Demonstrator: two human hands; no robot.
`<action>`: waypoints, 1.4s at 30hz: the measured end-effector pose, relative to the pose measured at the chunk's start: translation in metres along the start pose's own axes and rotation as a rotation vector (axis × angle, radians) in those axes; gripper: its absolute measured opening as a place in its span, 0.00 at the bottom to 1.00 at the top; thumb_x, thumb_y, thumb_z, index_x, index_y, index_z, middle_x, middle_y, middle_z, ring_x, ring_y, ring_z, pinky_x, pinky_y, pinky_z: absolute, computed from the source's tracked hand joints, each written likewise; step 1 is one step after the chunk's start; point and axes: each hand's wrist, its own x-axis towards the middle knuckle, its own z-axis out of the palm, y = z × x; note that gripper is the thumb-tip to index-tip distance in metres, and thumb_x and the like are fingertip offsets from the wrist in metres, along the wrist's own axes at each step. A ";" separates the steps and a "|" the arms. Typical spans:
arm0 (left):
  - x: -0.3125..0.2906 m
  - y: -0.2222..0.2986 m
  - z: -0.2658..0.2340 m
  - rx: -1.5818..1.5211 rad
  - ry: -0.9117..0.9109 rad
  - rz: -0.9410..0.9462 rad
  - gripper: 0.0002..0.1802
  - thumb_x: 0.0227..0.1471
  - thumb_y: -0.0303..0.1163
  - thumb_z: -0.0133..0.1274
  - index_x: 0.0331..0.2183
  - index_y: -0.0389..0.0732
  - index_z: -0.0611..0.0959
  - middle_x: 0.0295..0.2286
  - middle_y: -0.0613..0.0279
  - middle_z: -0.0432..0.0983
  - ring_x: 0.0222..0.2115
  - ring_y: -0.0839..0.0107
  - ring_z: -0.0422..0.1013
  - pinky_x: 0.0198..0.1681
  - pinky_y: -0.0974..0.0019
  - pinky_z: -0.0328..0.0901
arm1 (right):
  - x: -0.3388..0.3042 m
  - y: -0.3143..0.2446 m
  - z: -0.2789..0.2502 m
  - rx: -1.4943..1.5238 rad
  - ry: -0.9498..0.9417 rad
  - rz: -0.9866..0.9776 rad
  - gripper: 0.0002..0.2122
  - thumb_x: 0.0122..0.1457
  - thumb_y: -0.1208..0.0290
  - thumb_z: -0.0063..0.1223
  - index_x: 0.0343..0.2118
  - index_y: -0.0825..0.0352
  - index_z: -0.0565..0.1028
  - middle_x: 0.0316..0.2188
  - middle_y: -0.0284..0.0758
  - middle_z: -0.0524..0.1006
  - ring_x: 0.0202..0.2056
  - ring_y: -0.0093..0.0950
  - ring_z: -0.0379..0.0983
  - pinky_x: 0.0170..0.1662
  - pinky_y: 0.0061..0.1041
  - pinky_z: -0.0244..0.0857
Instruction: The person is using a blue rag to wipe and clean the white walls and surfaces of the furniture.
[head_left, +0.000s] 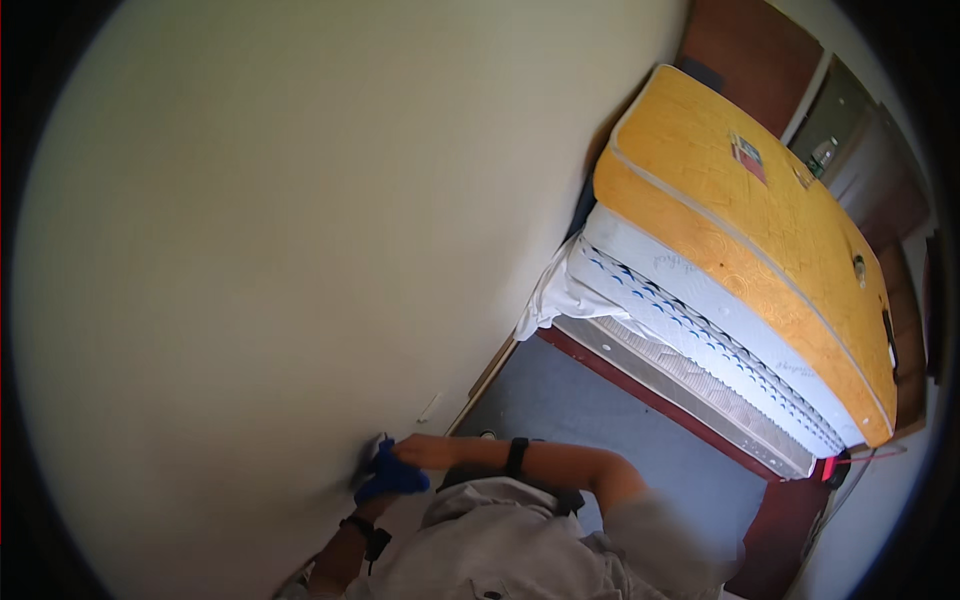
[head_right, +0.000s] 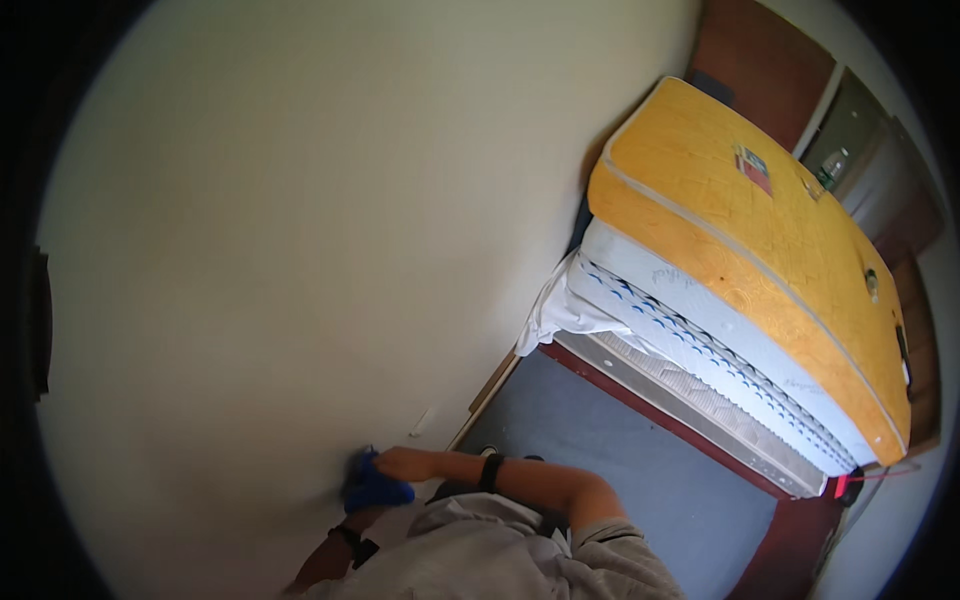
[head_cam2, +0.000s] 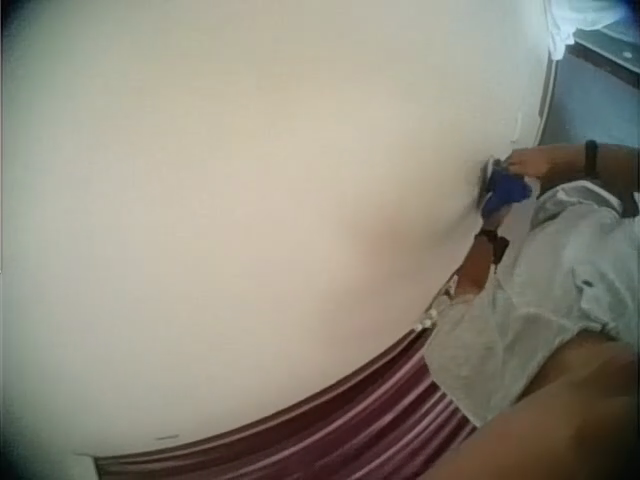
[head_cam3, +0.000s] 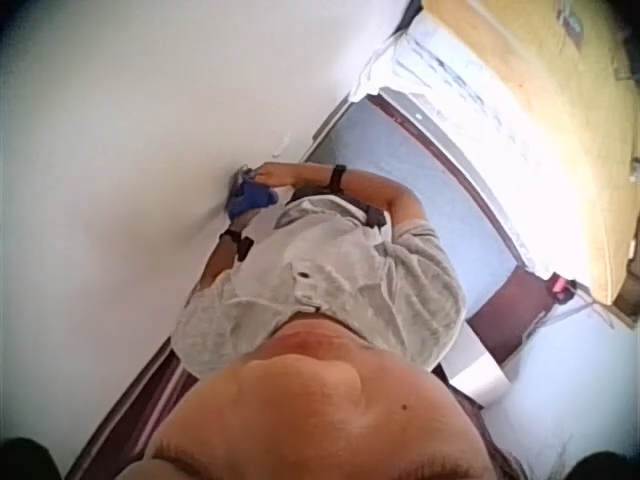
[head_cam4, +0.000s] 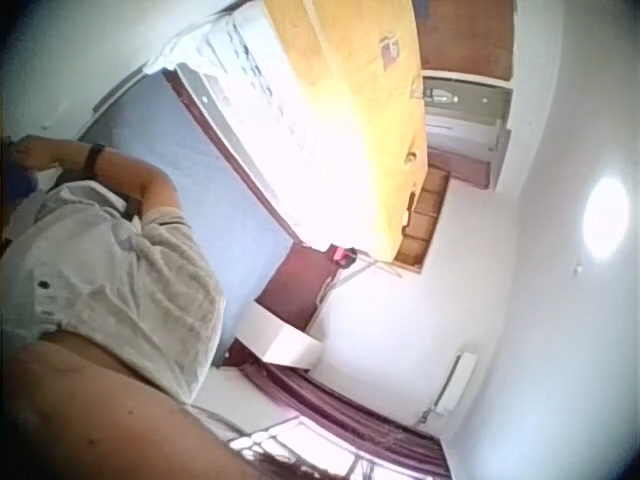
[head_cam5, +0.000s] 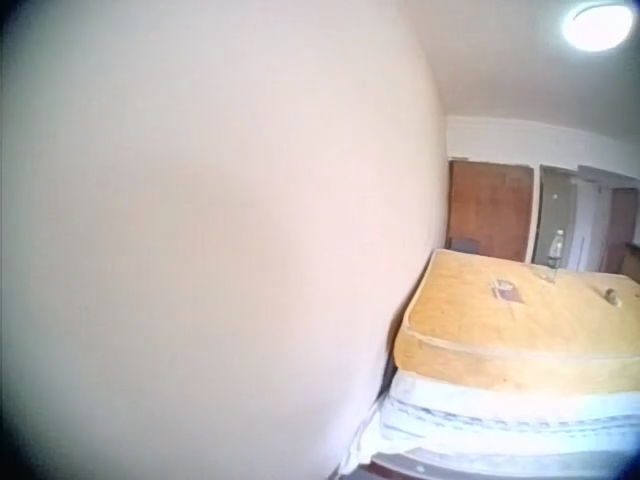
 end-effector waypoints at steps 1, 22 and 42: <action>-0.016 0.000 0.010 -0.203 0.013 0.091 0.43 0.55 0.44 0.56 0.63 0.36 0.56 0.62 0.52 0.53 0.61 0.50 0.54 0.61 0.45 0.53 | 0.000 -0.006 -0.006 0.069 -0.001 -0.027 0.13 0.62 0.69 0.41 0.42 0.74 0.72 0.37 0.54 0.75 0.41 0.48 0.72 0.47 0.39 0.65; -0.246 0.233 0.349 -1.395 1.072 1.045 0.58 0.39 0.56 0.68 0.63 0.49 0.53 0.57 0.56 0.63 0.59 0.59 0.59 0.59 0.52 0.52 | -0.124 -0.149 0.012 0.943 -0.505 0.167 0.26 0.69 0.54 0.34 0.63 0.67 0.57 0.61 0.41 0.63 0.62 0.37 0.59 0.65 0.41 0.53; -0.295 0.209 0.466 -0.894 2.148 -0.090 0.21 0.59 0.25 0.48 0.55 0.36 0.73 0.54 0.54 0.70 0.57 0.61 0.65 0.60 0.64 0.55 | -0.009 -0.034 0.175 0.057 -1.396 0.836 0.29 0.59 0.51 0.55 0.56 0.69 0.67 0.41 0.34 0.78 0.49 0.26 0.73 0.58 0.30 0.59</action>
